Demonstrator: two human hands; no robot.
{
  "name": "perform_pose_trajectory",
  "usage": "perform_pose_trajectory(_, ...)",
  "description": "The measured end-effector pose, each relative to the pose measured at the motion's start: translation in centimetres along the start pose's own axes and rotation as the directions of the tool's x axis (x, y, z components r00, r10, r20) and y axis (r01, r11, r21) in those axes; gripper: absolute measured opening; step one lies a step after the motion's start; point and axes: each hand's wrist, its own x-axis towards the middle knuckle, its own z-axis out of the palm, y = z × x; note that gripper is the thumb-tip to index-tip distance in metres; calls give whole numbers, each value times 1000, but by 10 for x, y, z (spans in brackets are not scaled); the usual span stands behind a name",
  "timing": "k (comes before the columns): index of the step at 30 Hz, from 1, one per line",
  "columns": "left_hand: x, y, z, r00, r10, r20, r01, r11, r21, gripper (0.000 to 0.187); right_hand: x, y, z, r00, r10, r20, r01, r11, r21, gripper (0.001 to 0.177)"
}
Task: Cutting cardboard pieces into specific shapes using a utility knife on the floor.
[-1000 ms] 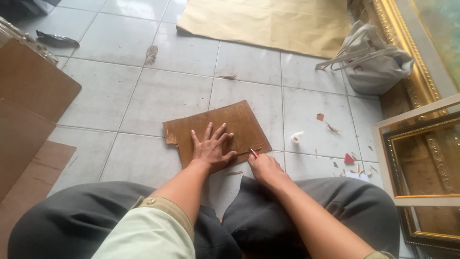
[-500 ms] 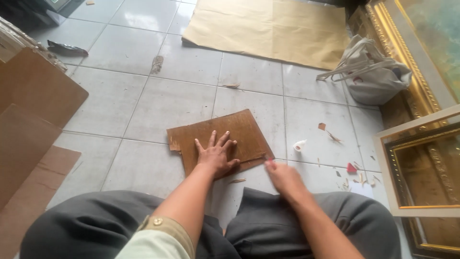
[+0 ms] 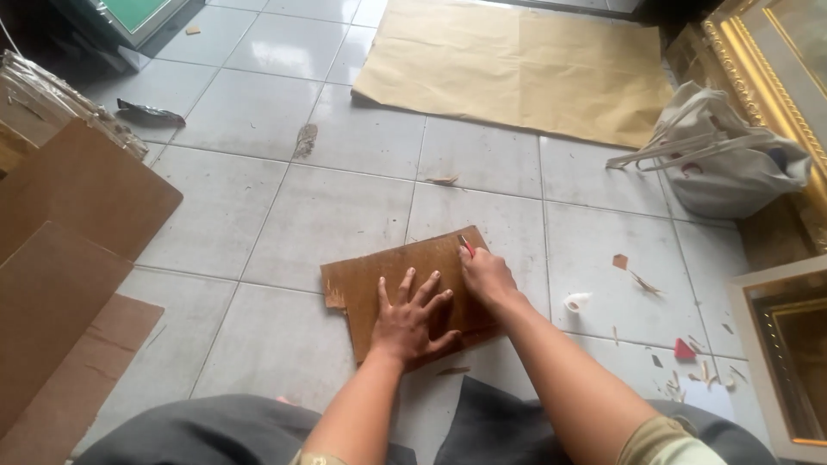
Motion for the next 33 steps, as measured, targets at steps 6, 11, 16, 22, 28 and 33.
perform_pose_trajectory(6, 7, -5, 13, 999, -13, -39, 14, 1000, 6, 77, 22, -17, 2, 999, 4, 39, 0, 994, -107, 74)
perform_pose_trajectory(11, 3, -5, 19, 997, -18, -75, 17, 1000, -13, 76, 22, -15, 6, 999, -6, 52, 11, 995, -101, 74)
perform_pose_trajectory(16, 8, -5, 16, 998, -32, -45, 31, 999, -14, 75, 19, -18, 1, 999, 7, 40, -5, 998, -67, 77)
perform_pose_trajectory(22, 6, -2, 7, 999, -41, -24, 40, 999, -29, 75, 30, -20, 1, 998, 22, 66, -13, 991, -134, 79)
perform_pose_trajectory(28, -2, 3, -8, 997, -65, -37, 65, 998, -18, 72, 4, -39, -18, 996, 49, 73, -39, 989, -144, 84)
perform_pose_trajectory(33, -7, 7, -12, 998, -55, -27, 54, 998, -11, 70, 8, -27, -12, 995, 85, 46, -78, 988, -131, 82)
